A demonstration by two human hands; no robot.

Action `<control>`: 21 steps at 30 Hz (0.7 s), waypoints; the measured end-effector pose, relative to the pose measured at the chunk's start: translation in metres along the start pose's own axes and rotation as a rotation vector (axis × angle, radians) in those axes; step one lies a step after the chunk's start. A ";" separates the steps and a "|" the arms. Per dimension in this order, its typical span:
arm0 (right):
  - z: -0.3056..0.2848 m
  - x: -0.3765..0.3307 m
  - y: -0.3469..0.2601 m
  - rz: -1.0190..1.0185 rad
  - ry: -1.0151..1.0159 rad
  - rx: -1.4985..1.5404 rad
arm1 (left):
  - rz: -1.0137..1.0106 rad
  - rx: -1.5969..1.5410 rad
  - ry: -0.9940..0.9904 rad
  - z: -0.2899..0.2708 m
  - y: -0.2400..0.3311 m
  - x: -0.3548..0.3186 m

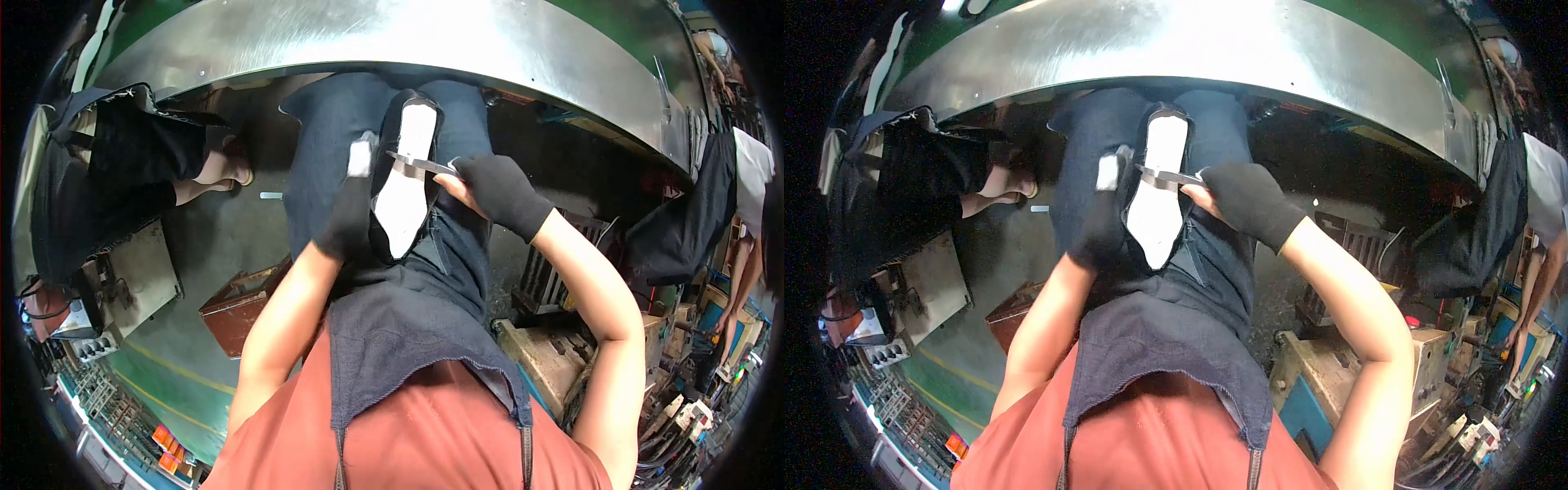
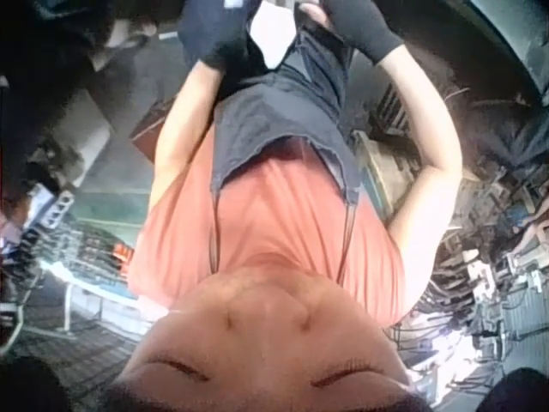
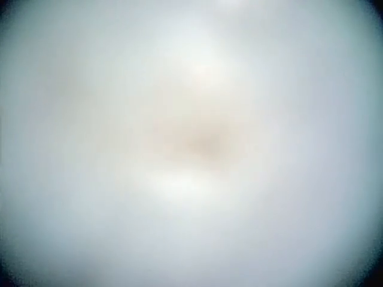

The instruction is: Manually assemble shoe components using tools and a conveyor belt system.

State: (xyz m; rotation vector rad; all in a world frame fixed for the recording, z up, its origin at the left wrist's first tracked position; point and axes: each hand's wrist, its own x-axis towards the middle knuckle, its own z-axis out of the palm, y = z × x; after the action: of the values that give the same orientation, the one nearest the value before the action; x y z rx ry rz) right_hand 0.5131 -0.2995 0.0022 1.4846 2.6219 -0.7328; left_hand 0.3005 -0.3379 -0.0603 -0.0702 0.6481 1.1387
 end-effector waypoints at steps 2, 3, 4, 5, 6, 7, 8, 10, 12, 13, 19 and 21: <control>0.002 -0.006 0.021 -0.075 0.071 0.090 | -0.227 0.768 0.086 0.000 0.014 0.025; -0.010 -0.008 0.025 0.225 -0.285 0.600 | -0.136 0.918 0.221 0.008 0.007 0.037; -0.021 -0.013 0.029 0.543 -0.639 1.100 | 0.218 1.331 0.149 -0.010 -0.008 0.052; -0.025 -0.012 0.039 0.416 -0.702 1.060 | 0.433 1.462 0.200 -0.006 -0.019 0.051; -0.033 -0.009 0.047 0.415 -0.694 1.063 | 0.656 1.583 0.248 -0.003 -0.029 0.049; -0.054 -0.005 0.044 0.211 -0.564 0.667 | 0.875 1.632 0.215 -0.015 -0.030 0.055; -0.071 -0.007 0.043 0.027 -0.418 0.284 | 0.865 1.632 0.212 -0.002 -0.027 0.048; -0.093 0.001 0.040 -0.030 -0.313 0.083 | 0.159 1.791 0.267 0.038 -0.007 0.034; -0.121 0.003 0.002 -0.066 -0.206 0.099 | 0.330 1.750 0.271 0.005 -0.010 0.049; -0.129 0.002 -0.016 -0.111 -0.099 0.221 | 0.387 1.640 0.160 -0.004 -0.007 0.055; -0.025 -0.013 0.010 -0.044 -0.166 0.585 | 0.462 1.596 -0.220 -0.038 -0.020 0.030; 0.001 -0.028 0.038 0.002 -0.287 0.466 | 0.382 1.440 -0.198 -0.028 -0.026 0.000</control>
State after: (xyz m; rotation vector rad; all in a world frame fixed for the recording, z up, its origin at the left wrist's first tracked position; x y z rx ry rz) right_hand 0.5594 -0.3059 -0.0059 1.3347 2.3319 -1.5103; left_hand 0.3101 -0.3600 -0.0898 1.4160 1.1924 0.7857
